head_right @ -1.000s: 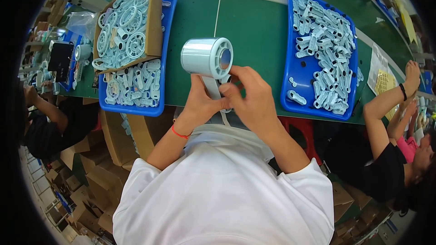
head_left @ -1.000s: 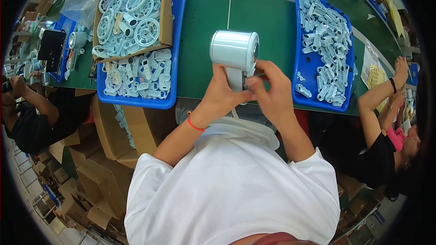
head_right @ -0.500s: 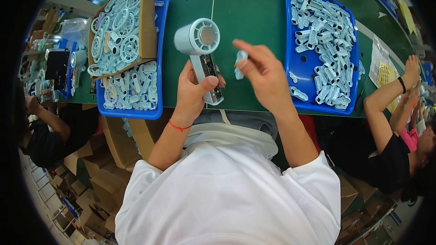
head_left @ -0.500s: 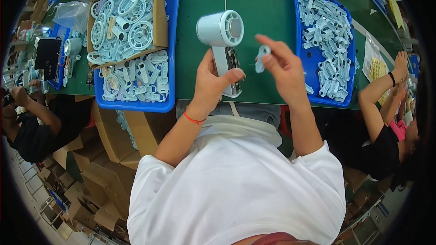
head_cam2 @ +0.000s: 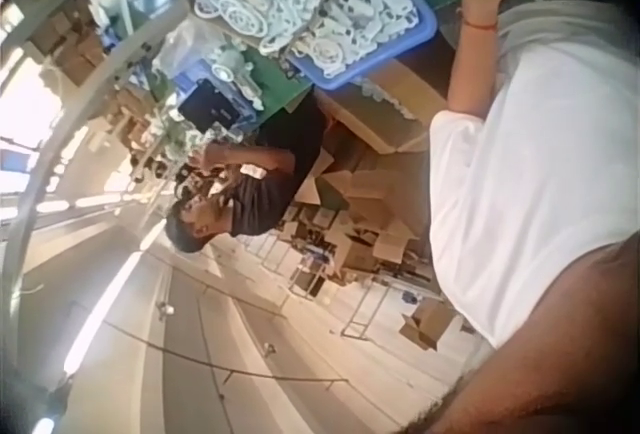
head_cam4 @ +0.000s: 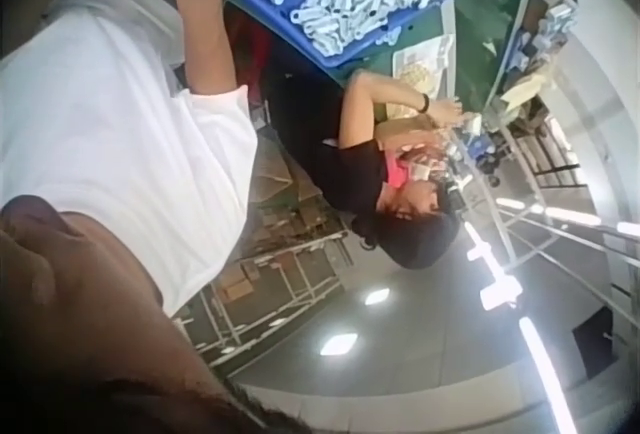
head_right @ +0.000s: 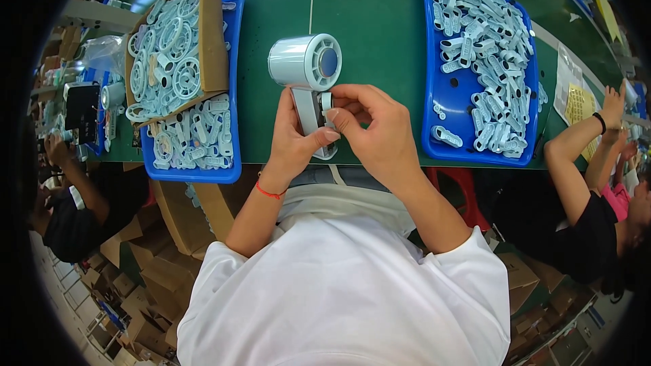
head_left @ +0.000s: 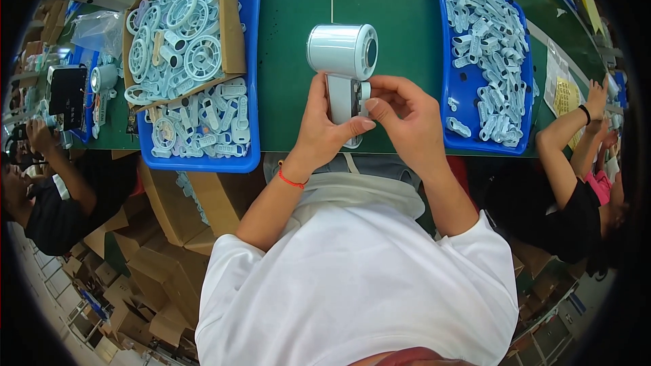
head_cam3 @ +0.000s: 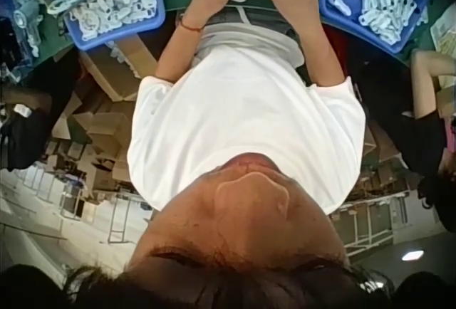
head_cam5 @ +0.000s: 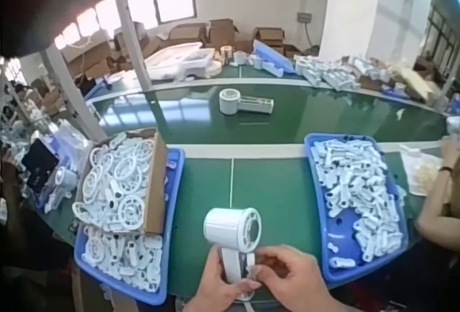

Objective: Assemble plastic components of handheld fans at a production line workstation.

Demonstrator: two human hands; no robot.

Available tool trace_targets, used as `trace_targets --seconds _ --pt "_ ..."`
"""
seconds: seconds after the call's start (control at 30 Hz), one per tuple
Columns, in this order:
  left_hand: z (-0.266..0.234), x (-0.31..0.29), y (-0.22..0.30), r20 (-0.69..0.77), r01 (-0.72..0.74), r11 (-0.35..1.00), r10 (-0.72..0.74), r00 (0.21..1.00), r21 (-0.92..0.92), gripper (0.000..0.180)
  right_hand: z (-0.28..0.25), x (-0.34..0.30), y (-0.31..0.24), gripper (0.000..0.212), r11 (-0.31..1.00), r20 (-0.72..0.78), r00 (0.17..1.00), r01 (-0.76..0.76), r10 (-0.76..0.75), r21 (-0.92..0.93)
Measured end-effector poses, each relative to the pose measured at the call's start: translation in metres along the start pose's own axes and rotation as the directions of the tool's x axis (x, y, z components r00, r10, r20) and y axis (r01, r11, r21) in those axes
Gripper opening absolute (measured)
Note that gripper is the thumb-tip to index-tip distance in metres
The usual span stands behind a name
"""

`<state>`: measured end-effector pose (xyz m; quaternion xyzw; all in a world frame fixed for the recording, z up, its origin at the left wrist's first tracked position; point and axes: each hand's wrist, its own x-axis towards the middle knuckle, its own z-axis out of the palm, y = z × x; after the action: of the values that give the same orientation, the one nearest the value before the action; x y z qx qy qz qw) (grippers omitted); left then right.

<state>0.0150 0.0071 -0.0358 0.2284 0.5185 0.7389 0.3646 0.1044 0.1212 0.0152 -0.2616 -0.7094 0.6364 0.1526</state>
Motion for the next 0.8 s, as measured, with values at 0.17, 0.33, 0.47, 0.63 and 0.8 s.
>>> trace_targets --seconds 0.17,0.33,0.47,0.63,0.8 --pt "-0.001 -0.002 -0.001 0.007 -0.003 1.0 0.003 1.0 0.011 0.074 -0.003 0.002 -0.008 0.026 0.995 0.03 0.998 -0.048 0.051 -0.092" --pt "0.003 -0.003 0.004 -0.02 0.027 0.974 -0.023 1.0 0.223 0.071 -0.002 0.0 -0.002 0.024 0.99 -0.011 0.99 -0.142 0.142 0.007" --pt "0.011 -0.004 0.004 -0.111 0.023 0.94 0.016 0.994 0.341 0.068 -0.001 0.0 -0.004 0.023 0.991 -0.031 0.991 -0.134 0.133 -0.023" --pt "0.01 -0.005 0.006 -0.107 0.048 0.883 0.002 0.994 0.467 0.072 -0.009 0.006 -0.006 0.022 0.982 0.047 0.985 -0.164 0.169 -0.096" --pt "0.01 -0.004 0.008 -0.099 0.059 0.887 -0.015 0.995 0.459 0.074 -0.005 0.006 -0.006 0.02 0.989 0.044 0.99 -0.129 0.132 -0.075"
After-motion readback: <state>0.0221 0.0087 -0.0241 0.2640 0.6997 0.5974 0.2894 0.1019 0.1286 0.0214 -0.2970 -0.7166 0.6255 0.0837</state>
